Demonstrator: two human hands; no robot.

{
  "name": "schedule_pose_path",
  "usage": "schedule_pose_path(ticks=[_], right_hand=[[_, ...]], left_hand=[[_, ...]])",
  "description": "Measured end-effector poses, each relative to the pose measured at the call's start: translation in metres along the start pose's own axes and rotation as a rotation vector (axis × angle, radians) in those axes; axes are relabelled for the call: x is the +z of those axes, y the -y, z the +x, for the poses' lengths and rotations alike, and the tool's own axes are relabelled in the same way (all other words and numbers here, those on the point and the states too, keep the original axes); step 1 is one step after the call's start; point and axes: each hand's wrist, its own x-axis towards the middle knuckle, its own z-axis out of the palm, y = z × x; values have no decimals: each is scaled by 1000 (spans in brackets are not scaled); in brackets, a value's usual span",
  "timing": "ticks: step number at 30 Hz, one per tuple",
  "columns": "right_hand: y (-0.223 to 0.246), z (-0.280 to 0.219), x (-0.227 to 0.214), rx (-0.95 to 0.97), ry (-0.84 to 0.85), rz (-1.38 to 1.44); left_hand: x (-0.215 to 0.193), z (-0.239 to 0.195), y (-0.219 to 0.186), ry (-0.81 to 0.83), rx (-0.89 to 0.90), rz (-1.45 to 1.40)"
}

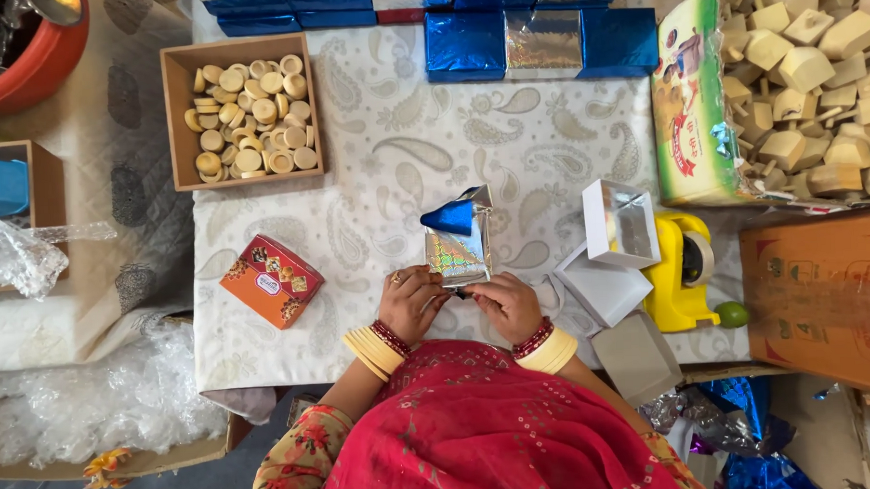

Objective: The person wraps individual sweets in foil, places them into small white cardboard boxes, and then arranges these boxes on a work surface.

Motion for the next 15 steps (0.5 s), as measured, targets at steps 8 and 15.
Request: schedule_pose_path(ticks=[8, 15], right_hand=[[13, -6, -8, -60, -87, -132], [-11, -4, 13, -30, -156, -119]], left_hand=[[7, 0, 1, -19, -48, -14], [8, 1, -1, 25, -33, 23]])
